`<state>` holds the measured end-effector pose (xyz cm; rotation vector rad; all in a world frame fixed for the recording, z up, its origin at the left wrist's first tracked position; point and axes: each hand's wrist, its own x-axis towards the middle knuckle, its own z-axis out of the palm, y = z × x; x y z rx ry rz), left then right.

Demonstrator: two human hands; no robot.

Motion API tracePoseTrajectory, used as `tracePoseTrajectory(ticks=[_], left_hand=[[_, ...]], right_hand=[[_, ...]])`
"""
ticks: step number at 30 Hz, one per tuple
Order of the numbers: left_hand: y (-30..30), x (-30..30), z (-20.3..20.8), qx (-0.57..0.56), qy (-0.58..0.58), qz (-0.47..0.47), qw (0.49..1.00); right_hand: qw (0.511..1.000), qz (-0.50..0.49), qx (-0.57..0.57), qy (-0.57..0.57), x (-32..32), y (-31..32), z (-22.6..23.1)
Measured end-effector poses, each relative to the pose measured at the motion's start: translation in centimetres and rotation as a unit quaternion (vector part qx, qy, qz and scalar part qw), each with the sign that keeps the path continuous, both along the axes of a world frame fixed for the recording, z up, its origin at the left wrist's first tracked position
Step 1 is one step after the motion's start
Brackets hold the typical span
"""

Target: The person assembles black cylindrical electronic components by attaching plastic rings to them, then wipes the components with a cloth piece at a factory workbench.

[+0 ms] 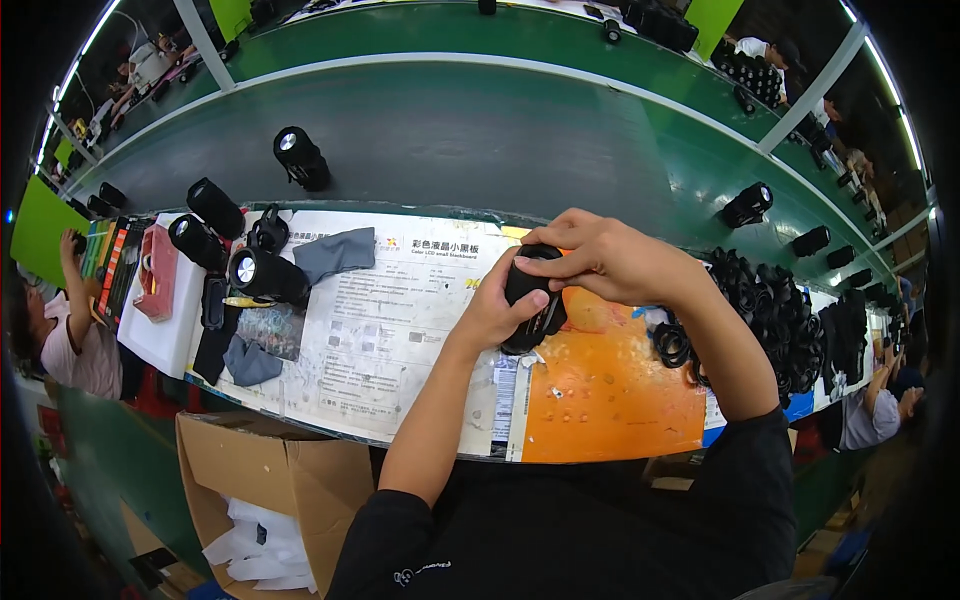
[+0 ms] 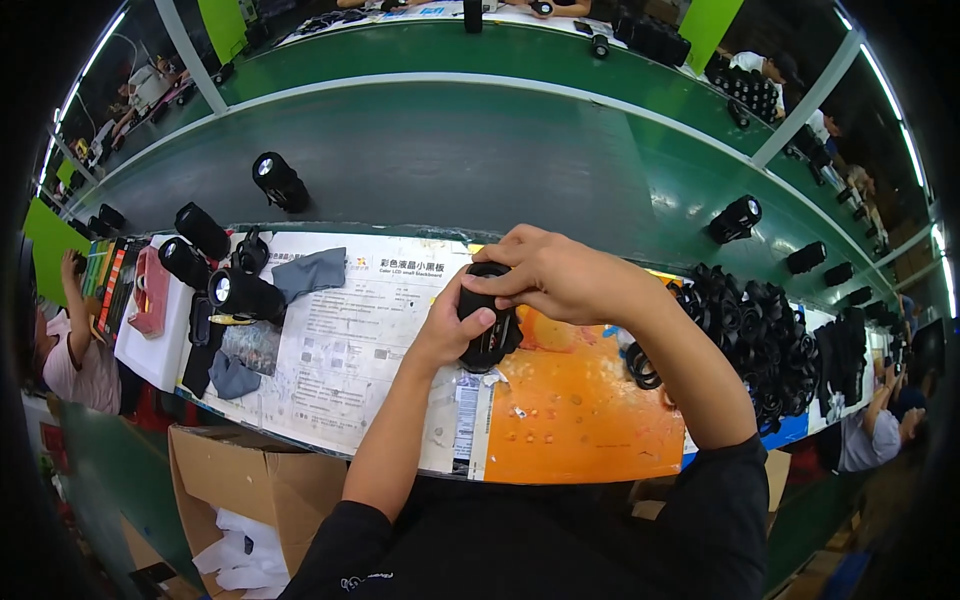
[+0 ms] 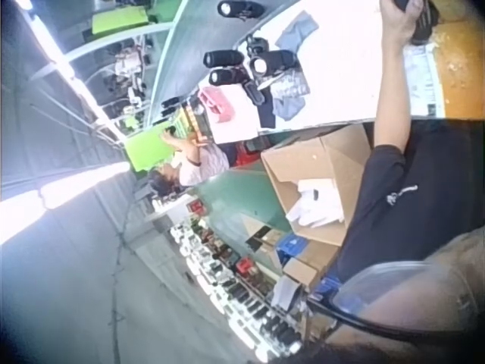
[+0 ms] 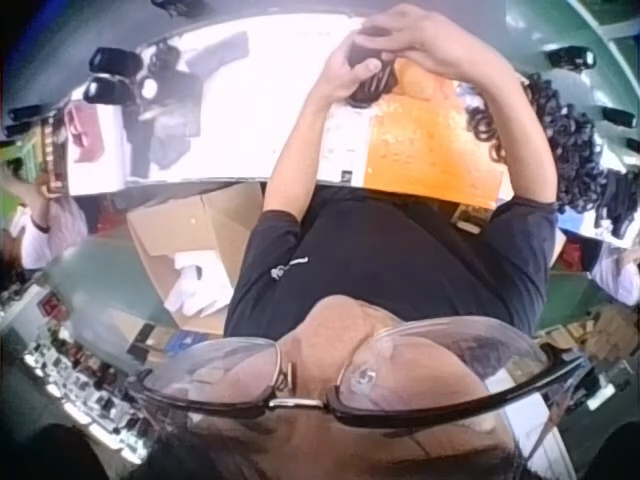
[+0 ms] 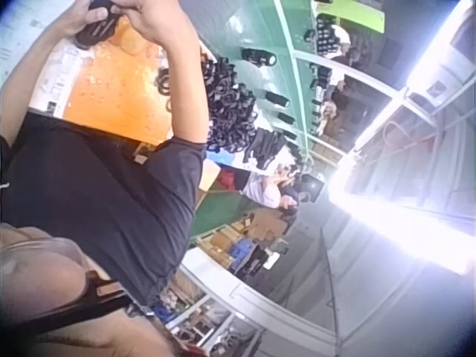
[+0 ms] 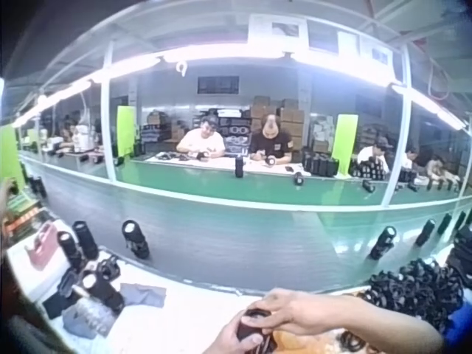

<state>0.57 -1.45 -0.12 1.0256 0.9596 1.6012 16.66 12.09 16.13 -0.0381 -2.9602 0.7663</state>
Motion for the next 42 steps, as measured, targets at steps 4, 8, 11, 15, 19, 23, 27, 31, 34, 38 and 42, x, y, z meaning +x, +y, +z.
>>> tracePoseTrajectory(ticks=[4,8,11,15,19,23,27,31,34,38,42], left_hand=[[-0.2,0.0,-0.5,-0.047,0.034,0.006,0.998],[-0.1,0.7,-1.0,-0.04,0.037,0.02,0.998],[0.1,0.4,-3.3,-0.06,0.068,-0.05,0.995],[-1.0,0.2,-2.1,-0.064,0.066,-0.029,0.995],[0.2,1.2,-1.2,0.012,0.122,-0.004,0.992],[0.2,1.3,-1.5,0.019,0.154,0.013,0.988],[-0.4,1.7,-0.3,-0.012,0.178,0.0,0.984],[-0.2,1.4,-1.0,-0.024,0.138,-0.07,0.988],[-0.2,0.4,-1.1,-0.044,0.099,-0.051,0.993],[-1.0,-0.4,-2.9,-0.013,-0.129,-0.049,0.99],[-2.5,0.5,0.5,0.038,-0.326,0.033,0.944]], right_hand=[[0.999,0.027,-0.013,-0.017,-0.8,0.7,1.6],[0.995,0.001,-0.071,0.064,-4.4,0.9,-0.7],[0.998,0.02,-0.063,0.019,-7.7,-1.4,-3.6],[0.986,-0.002,-0.164,-0.019,-8.8,-1.7,-4.6],[0.985,-0.036,-0.161,0.054,-6.9,-1.5,-4.4],[0.994,-0.006,-0.11,0.023,-6.7,-1.7,-4.2],[0.995,-0.054,-0.086,-0.018,-5.5,-2.3,-4.7],[0.994,-0.093,-0.052,-0.008,-4.4,-3.4,-4.2],[0.966,-0.154,-0.137,0.156,-4.6,-3.7,-5.0],[0.826,-0.292,-0.323,0.358,-2.6,-4.3,-7.2],[0.783,-0.318,-0.486,0.223,0.8,-7.9,-15.3]])
